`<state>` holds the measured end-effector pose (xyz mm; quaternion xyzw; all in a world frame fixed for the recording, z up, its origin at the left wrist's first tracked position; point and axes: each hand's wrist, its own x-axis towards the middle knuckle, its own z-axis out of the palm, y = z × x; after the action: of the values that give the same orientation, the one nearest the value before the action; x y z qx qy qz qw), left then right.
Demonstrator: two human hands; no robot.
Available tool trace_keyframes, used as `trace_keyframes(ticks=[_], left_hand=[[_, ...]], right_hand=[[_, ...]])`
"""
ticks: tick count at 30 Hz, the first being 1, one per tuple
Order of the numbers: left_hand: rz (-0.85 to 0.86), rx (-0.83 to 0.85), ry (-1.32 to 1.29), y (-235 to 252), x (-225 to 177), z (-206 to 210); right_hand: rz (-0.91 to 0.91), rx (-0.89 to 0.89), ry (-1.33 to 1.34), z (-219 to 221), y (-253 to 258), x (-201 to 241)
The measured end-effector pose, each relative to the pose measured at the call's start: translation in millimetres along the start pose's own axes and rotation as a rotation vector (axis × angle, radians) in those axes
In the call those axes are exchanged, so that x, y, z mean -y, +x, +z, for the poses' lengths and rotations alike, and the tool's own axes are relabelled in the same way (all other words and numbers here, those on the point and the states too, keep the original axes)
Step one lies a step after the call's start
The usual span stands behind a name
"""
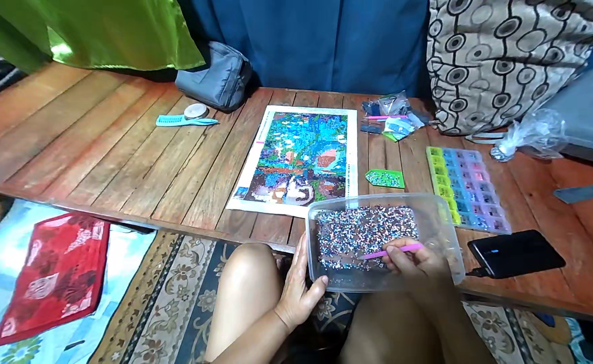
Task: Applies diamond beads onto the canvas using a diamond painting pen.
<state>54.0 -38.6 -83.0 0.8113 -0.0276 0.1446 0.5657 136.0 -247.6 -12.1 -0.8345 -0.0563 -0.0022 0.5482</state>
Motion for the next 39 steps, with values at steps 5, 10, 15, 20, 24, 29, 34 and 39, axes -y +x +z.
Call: trace_keyframes(ticks=[5, 10, 15, 20, 24, 29, 34, 39], left_hand=[[0.005, -0.003, -0.007, 0, 0, 0], [0.003, 0.003, -0.021, 1, 0, 0], [0.010, -0.007, -0.014, 2, 0, 1], [0.008, -0.007, -0.019, 2, 0, 1], [-0.002, 0.006, -0.033, 3, -1, 1], [-0.015, 0.007, -0.036, 4, -1, 1], [-0.020, 0.003, -0.028, 4, -3, 1], [-0.026, 0.005, -0.050, 5, -3, 1]], right_hand=[[0.003, 0.010, -0.006, 0, 0, 1], [-0.005, 0.050, -0.015, 0, 0, 1], [-0.068, 0.098, -0.069, 0, -1, -2], [-0.106, 0.119, -0.131, -1, -1, -5], [-0.159, 0.119, -0.182, 0, -2, -6], [-0.187, 0.114, -0.201, 1, -1, -8], [-0.216, 0.116, -0.226, 2, -1, -10], [-0.222, 0.113, -0.230, 2, -1, -11]])
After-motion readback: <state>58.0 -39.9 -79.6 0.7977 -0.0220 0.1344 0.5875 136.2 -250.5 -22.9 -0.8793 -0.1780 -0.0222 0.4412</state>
